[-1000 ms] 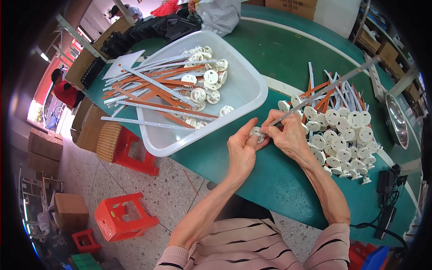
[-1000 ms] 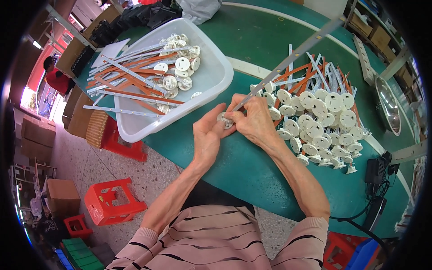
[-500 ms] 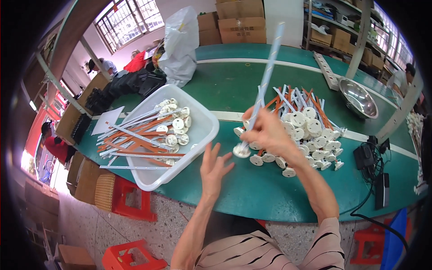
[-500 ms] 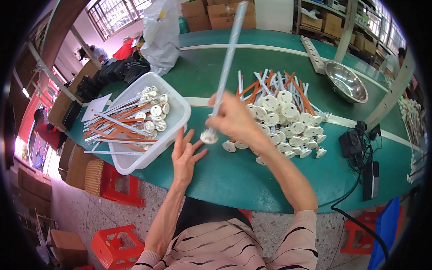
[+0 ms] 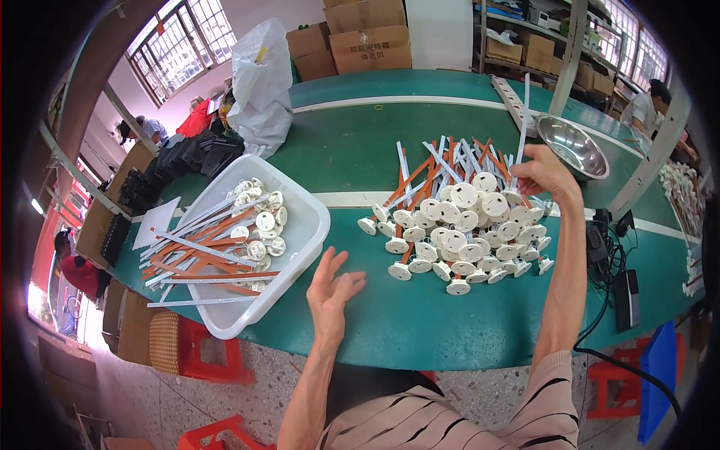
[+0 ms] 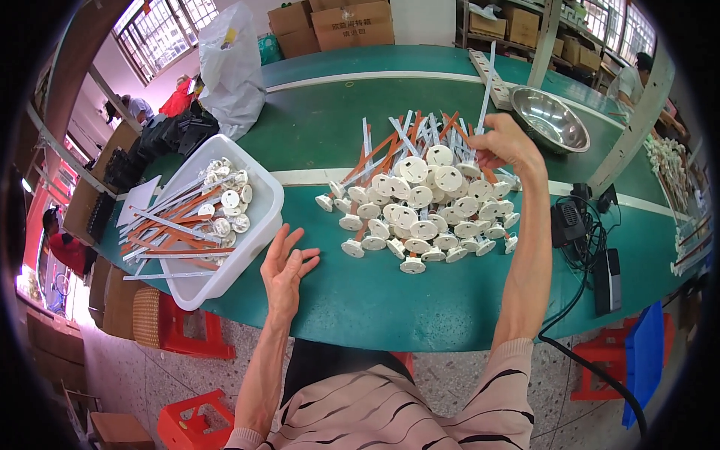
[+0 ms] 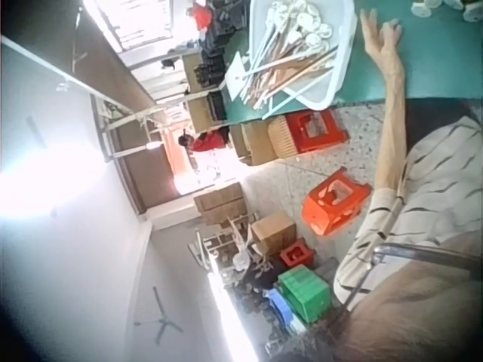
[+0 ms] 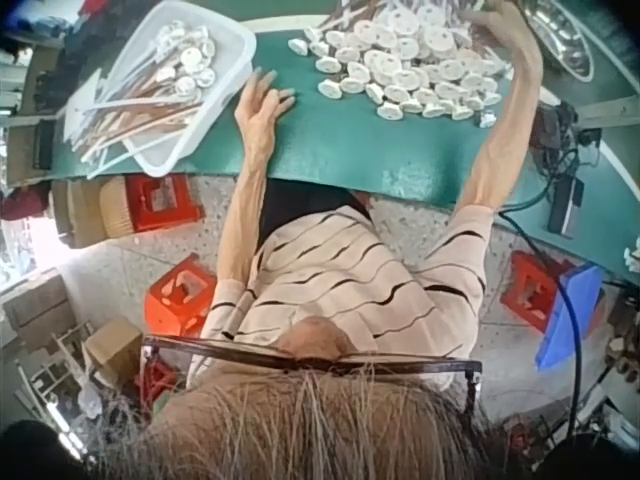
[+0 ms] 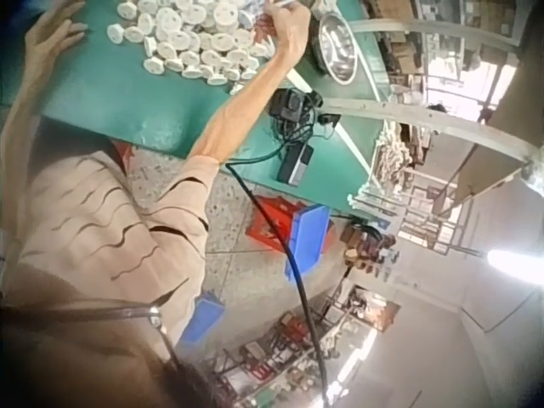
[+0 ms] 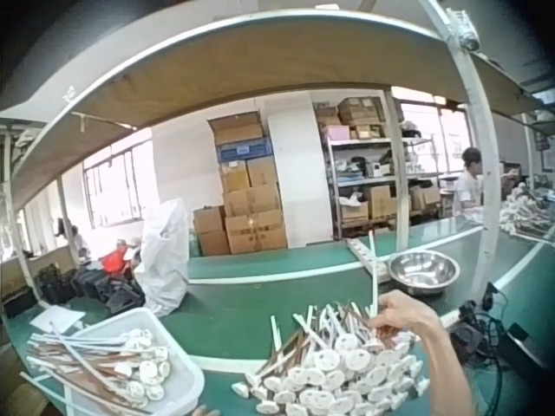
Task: The person assembles LED light strips by attaching plastic round bases to the ends of the strips using tweezers.
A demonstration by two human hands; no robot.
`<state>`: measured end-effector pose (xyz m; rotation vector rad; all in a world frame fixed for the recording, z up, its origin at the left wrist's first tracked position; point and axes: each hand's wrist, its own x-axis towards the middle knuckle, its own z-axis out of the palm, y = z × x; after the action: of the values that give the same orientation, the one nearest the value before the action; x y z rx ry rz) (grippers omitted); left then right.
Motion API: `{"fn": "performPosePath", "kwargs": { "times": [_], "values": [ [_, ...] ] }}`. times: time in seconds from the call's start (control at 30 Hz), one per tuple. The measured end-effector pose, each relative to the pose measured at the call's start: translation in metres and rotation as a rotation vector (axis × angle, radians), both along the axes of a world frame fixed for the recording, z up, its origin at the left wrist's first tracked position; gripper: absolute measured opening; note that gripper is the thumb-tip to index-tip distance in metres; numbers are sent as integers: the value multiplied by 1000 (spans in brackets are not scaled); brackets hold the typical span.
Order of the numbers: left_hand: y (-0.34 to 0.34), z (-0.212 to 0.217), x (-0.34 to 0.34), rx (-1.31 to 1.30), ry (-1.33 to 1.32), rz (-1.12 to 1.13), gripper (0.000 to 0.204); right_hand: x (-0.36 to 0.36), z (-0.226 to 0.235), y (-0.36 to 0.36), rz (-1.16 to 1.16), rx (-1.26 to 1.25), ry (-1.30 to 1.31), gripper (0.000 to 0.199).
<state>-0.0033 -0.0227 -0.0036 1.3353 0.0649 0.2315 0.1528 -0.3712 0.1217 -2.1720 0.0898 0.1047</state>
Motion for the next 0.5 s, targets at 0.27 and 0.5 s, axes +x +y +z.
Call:
{"fn": "performPosePath", "kwargs": {
  "times": [0.27,0.5],
  "values": [
    [8,-5,2,19,-8,17,56,27,-48,-1,-43,-380,-231,30],
    [2,-17,8,38,-39,-44,57,2,-16,40,-46,-413,-738,21]
  ]
}}
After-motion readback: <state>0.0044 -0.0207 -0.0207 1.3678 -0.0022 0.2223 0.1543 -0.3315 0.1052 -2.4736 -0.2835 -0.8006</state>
